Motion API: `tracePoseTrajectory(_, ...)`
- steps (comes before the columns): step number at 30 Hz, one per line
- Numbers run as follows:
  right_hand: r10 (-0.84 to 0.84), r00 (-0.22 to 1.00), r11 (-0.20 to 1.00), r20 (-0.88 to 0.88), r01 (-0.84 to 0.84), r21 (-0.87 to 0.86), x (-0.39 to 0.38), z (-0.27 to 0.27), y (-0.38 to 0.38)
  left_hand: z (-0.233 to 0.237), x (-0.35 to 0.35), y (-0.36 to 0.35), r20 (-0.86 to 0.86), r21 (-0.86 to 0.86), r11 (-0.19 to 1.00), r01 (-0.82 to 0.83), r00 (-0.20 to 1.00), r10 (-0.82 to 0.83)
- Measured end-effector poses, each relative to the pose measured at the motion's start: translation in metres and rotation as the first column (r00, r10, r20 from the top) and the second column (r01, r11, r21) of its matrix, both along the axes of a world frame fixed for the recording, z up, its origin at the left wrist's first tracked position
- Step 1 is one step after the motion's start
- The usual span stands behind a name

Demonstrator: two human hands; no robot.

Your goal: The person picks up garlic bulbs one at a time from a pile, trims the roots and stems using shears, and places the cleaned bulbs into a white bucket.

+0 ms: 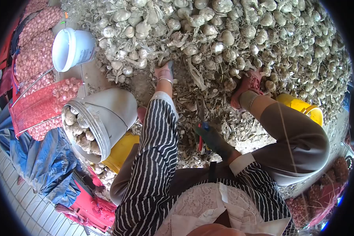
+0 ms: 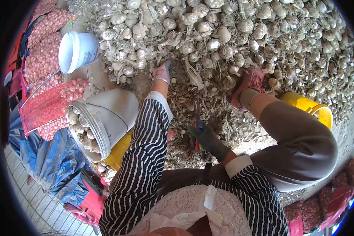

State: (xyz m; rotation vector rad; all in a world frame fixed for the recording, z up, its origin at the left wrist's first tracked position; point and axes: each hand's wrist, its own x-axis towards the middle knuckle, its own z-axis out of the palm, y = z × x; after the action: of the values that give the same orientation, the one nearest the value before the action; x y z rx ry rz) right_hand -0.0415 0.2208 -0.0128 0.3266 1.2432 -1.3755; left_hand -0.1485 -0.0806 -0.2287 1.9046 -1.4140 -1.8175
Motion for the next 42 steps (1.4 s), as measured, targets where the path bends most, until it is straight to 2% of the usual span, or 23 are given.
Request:
tracePoseTrajectory(2, 0.154, 0.963, 0.985, -0.222, -0.134, 0.105, 0.001, -0.007, 0.000, 0.050, 0.013, 0.019, -0.077, 0.065, 0.997, 0.029, 0.997, -0.024)
tracePoseTrajectory(3, 0.148, 0.963, 0.987, -0.223, -0.130, 0.094, 0.003, -0.013, 0.002, 0.077, 0.024, 0.030, -0.164, 0.126, 0.990, 0.061, 0.986, -0.040)
tracePoseTrajectory(5, 0.260, 0.716, 0.962, -0.648, -0.134, 0.238, -0.002, -0.010, 0.002, 0.102, 0.054, 0.046, -0.289, 0.136, 0.989, 0.053, 0.957, -0.012)
tracePoseTrajectory(7, 0.355, 0.696, 0.931, -0.624, -0.203, 0.303, -0.013, 0.002, 0.006, 0.122, 0.086, 0.062, -0.537, 0.235, 0.972, 0.012, 0.835, 0.119)
tracePoseTrajectory(9, 0.331, 0.404, 0.944, -0.853, -0.129, 0.305, -0.017, 0.009, 0.010, 0.151, 0.113, 0.081, -0.500, 0.194, 0.980, 0.046, 0.864, 0.059)
tracePoseTrajectory(10, 0.301, 0.163, 0.953, -0.939, -0.032, 0.300, -0.012, 0.002, 0.012, 0.163, 0.124, 0.087, -0.457, 0.159, 0.984, 0.084, 0.889, -0.002)
tracePoseTrajectory(11, 0.299, 0.156, 0.954, -0.941, -0.030, 0.298, -0.016, 0.013, 0.011, 0.154, 0.141, 0.088, -0.464, 0.156, 0.984, 0.085, 0.886, -0.003)
tracePoseTrajectory(13, 0.516, 0.074, 0.852, -0.854, -0.149, 0.502, -0.020, 0.030, 0.013, 0.138, 0.173, 0.092, -0.446, -0.073, 0.966, 0.248, 0.858, -0.254)
tracePoseTrajectory(14, 0.560, 0.008, 0.821, -0.828, -0.142, 0.554, -0.016, 0.028, 0.014, 0.222, 0.153, 0.123, -0.145, -0.172, 0.927, 0.334, 0.922, -0.359)
tracePoseTrajectory(15, 0.559, -0.001, 0.821, -0.829, -0.135, 0.554, -0.014, 0.031, 0.015, 0.224, 0.162, 0.127, -0.155, -0.177, 0.926, 0.333, 0.920, -0.361)
tracePoseTrajectory(17, 0.603, -0.078, 0.777, -0.794, -0.169, 0.607, -0.007, 0.039, 0.019, 0.225, 0.179, 0.133, -0.135, -0.398, 0.780, 0.484, 0.810, -0.571)
tracePoseTrajectory(19, 0.583, -0.088, 0.787, -0.808, -0.184, 0.588, 0.000, 0.049, 0.025, 0.235, 0.194, 0.138, -0.033, -0.476, 0.697, 0.537, 0.781, -0.624)
tracePoseTrajectory(21, 0.561, -0.098, 0.797, -0.822, -0.204, 0.568, 0.007, 0.059, 0.030, 0.257, 0.203, 0.147, 0.252, -0.466, 0.553, 0.691, 0.702, -0.666)
tracePoseTrajectory(24, 0.549, -0.063, 0.791, -0.833, -0.281, 0.543, 0.018, 0.066, 0.037, 0.267, 0.219, 0.160, 0.164, -0.593, 0.511, 0.623, 0.714, -0.680)
tracePoseTrajectory(29, 0.653, 0.071, 0.698, -0.754, -0.441, 0.564, 0.030, 0.051, 0.047, 0.256, 0.242, 0.158, 0.094, -0.517, 0.528, 0.674, 0.657, -0.748)
tracePoseTrajectory(32, 0.690, 0.086, 0.684, -0.718, -0.403, 0.608, 0.032, 0.026, 0.050, 0.236, 0.247, 0.161, 0.079, -0.510, 0.538, 0.671, 0.660, -0.747)
tracePoseTrajectory(33, 0.675, 0.104, 0.706, -0.731, -0.378, 0.599, 0.031, 0.018, 0.051, 0.228, 0.248, 0.163, -0.034, -0.505, 0.570, 0.648, 0.646, -0.763)
tracePoseTrajectory(34, 0.634, 0.001, 0.704, -0.773, -0.413, 0.578, 0.026, 0.000, 0.055, 0.224, 0.245, 0.164, -0.146, -0.501, 0.600, 0.624, 0.622, -0.769)
tracePoseTrajectory(35, 0.632, -0.001, 0.709, -0.775, -0.403, 0.579, 0.026, -0.005, 0.050, 0.225, 0.238, 0.165, -0.149, -0.509, 0.594, 0.624, 0.616, -0.774)
tracePoseTrajectory(37, 0.630, 0.222, 0.769, -0.744, -0.315, 0.556, 0.030, -0.007, 0.042, 0.225, 0.233, 0.167, -0.517, -0.229, 0.886, 0.404, 0.720, -0.462)
tracePoseTrajectory(38, 0.630, 0.216, 0.767, -0.746, -0.319, 0.556, 0.030, 0.000, 0.042, 0.226, 0.234, 0.164, -0.519, -0.231, 0.888, 0.398, 0.722, -0.458)
tracePoseTrajectory(40, 0.498, 0.475, 0.865, -0.725, -0.322, 0.384, 0.034, 0.018, 0.045, 0.230, 0.237, 0.149, -0.720, 0.112, 0.973, 0.201, 0.691, -0.060)
tracePoseTrajectory(42, 0.503, 0.462, 0.860, -0.730, -0.352, 0.370, 0.041, 0.030, 0.047, 0.233, 0.239, 0.140, -0.744, 0.474, 0.877, 0.073, 0.565, 0.356)
